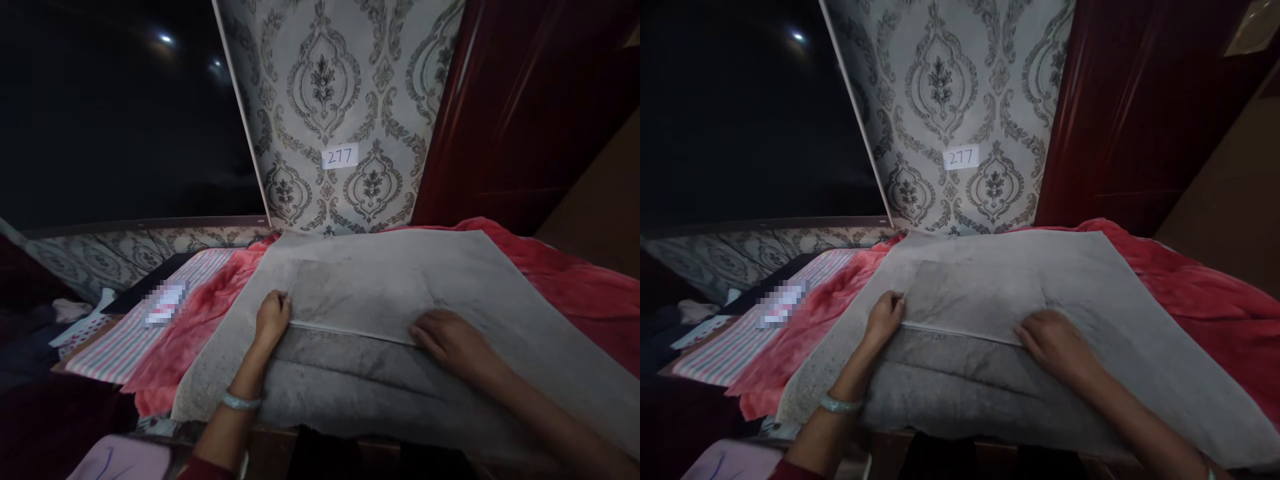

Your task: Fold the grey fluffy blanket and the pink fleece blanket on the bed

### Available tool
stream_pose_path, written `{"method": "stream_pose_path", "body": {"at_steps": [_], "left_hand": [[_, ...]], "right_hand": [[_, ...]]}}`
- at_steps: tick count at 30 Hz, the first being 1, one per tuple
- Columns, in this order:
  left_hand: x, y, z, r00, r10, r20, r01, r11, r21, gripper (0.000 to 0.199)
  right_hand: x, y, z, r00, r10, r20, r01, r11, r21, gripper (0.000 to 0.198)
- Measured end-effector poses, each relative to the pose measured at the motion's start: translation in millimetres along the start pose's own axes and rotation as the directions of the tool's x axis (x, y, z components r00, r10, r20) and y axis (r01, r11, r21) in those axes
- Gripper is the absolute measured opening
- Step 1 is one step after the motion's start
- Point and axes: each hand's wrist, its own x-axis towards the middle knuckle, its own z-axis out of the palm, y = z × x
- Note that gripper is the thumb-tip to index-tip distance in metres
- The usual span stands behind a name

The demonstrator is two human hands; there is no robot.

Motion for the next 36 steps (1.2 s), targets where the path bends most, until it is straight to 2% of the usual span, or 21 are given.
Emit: {"method": "stream_pose_path", "body": {"at_steps": [2,5,9,13,18,22,26,31,36], "left_hand": [[7.0,8.0,-0.6,0.993,0.114,-0.033,-0.112,0.992,0.059,0.034],[21.8,26.7,0.9,0.978,0.205,0.046,-0.209,0.967,0.147,0.050],[33.0,44.5,10.7,0.968,0.133,0.212,-0.179,0.960,0.215,0.059],[29.2,42.6,24.3,0.958,0.114,0.261,-0.184,0.947,0.262,0.059],[26.8,40.8,26.6,0.951,0.104,0.290,-0.198,0.928,0.315,0.059],[26.9,44.1,22.3,0.948,0.100,0.303,-0.198,0.930,0.310,0.059],[26.0,43.2,22.1,0.949,0.113,0.294,-0.204,0.932,0.300,0.059],[27.6,40.9,24.8,0.955,0.130,0.267,-0.206,0.938,0.279,0.058],[28.9,40.3,26.5,0.958,0.130,0.257,-0.199,0.944,0.264,0.059]], "right_hand": [[33.2,-12.7,-6.7,1.000,0.009,-0.009,-0.009,1.000,0.018,0.046],[98.9,-46.4,-2.1,0.999,-0.018,0.026,0.016,0.998,0.057,0.055],[177.4,-92.1,26.2,0.987,-0.005,0.164,-0.005,0.998,0.060,0.061],[208.5,-109.5,60.9,0.974,-0.034,0.224,0.026,0.999,0.038,0.057],[202.7,-104.3,80.9,0.973,0.002,0.233,-0.008,1.000,0.024,0.057],[190.9,-91.2,76.4,0.974,0.075,0.214,-0.071,0.997,-0.024,0.058],[164.8,-64.2,68.9,0.960,0.224,0.165,-0.207,0.972,-0.115,0.060],[104.5,-23.6,54.0,0.881,0.455,0.129,-0.421,0.879,-0.223,0.065],[46.8,-0.5,39.2,0.790,0.590,0.167,-0.554,0.804,-0.217,0.068]]}}
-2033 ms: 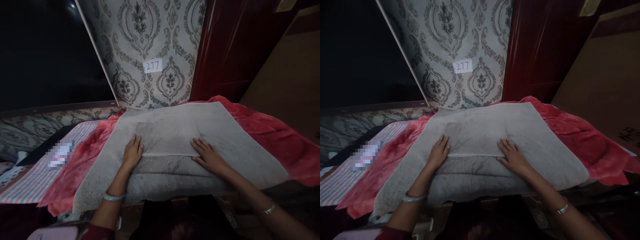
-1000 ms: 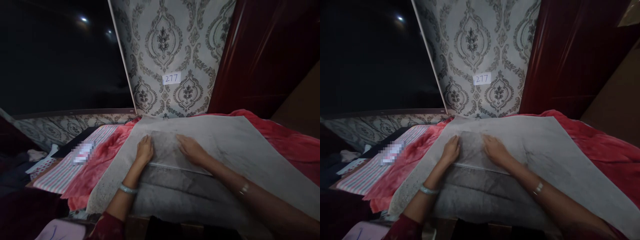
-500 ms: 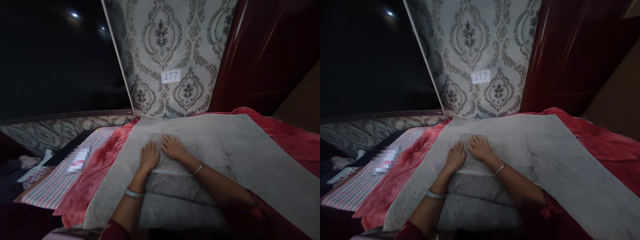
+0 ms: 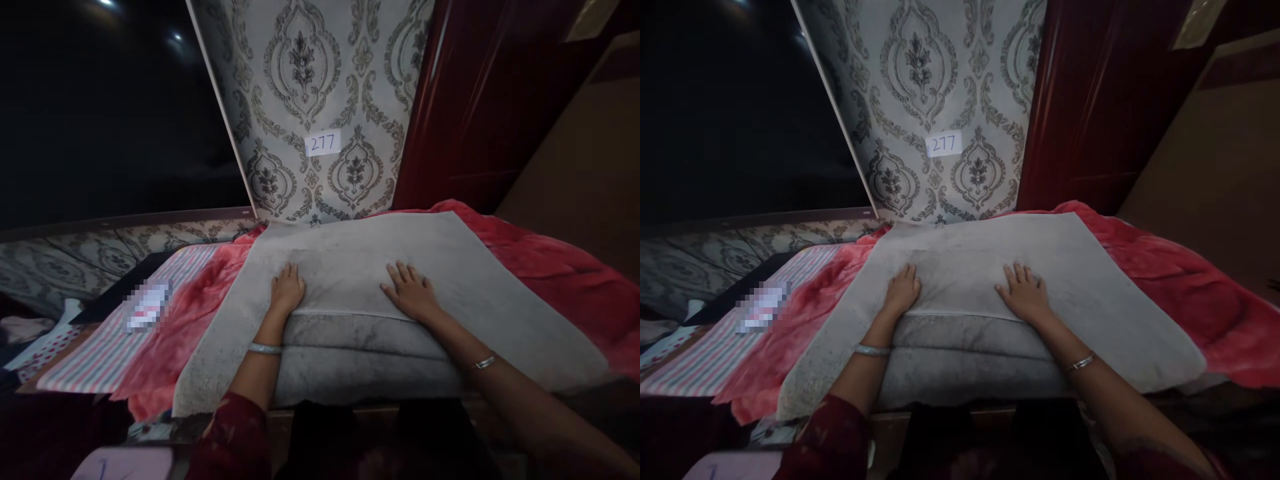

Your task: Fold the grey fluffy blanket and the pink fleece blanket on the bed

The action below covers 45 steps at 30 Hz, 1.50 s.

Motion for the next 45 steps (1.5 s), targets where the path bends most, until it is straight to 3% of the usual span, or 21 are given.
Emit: {"method": "stream_pose_path", "body": {"at_steps": [6,18,22,25,30,33,37,45], "left_hand": [[0.1,-1.9,1.3,1.000,0.010,-0.027,-0.010,1.000,-0.010,0.058],[0.8,-1.4,-0.6,0.999,0.012,-0.030,-0.013,1.000,-0.015,0.059],[5.3,-7.8,3.7,0.998,0.045,-0.044,-0.046,0.998,-0.033,0.059],[-1.3,-23.5,6.5,0.979,0.191,-0.068,-0.196,0.977,-0.080,0.056],[-40.1,-66.3,0.8,0.909,0.413,-0.050,-0.415,0.888,-0.196,0.055],[-65.9,-87.1,-9.2,0.889,0.458,0.004,-0.444,0.864,-0.237,0.069],[-86.2,-97.4,-21.7,0.871,0.486,0.071,-0.467,0.864,-0.187,0.096],[-91.0,-96.8,-30.4,0.840,0.538,0.066,-0.540,0.842,0.011,0.092]], "right_hand": [[-17.8,24.2,10.5,1.000,-0.004,-0.024,0.005,0.999,0.050,0.066],[-22.0,27.0,15.3,0.996,-0.023,-0.083,0.030,0.996,0.081,0.063],[-28.1,36.4,19.0,0.989,-0.093,-0.113,0.104,0.990,0.093,0.060],[-38.3,52.0,26.6,0.961,-0.223,-0.164,0.247,0.958,0.148,0.058],[-65.9,85.9,33.0,0.874,-0.436,-0.216,0.485,0.814,0.320,0.059],[-79.4,101.1,30.3,0.835,-0.520,-0.177,0.547,0.755,0.362,0.069],[-83.7,108.4,28.9,0.803,-0.574,-0.158,0.591,0.735,0.333,0.085],[-88.3,100.7,26.7,0.743,-0.630,-0.227,0.669,0.709,0.222,0.076]]}}
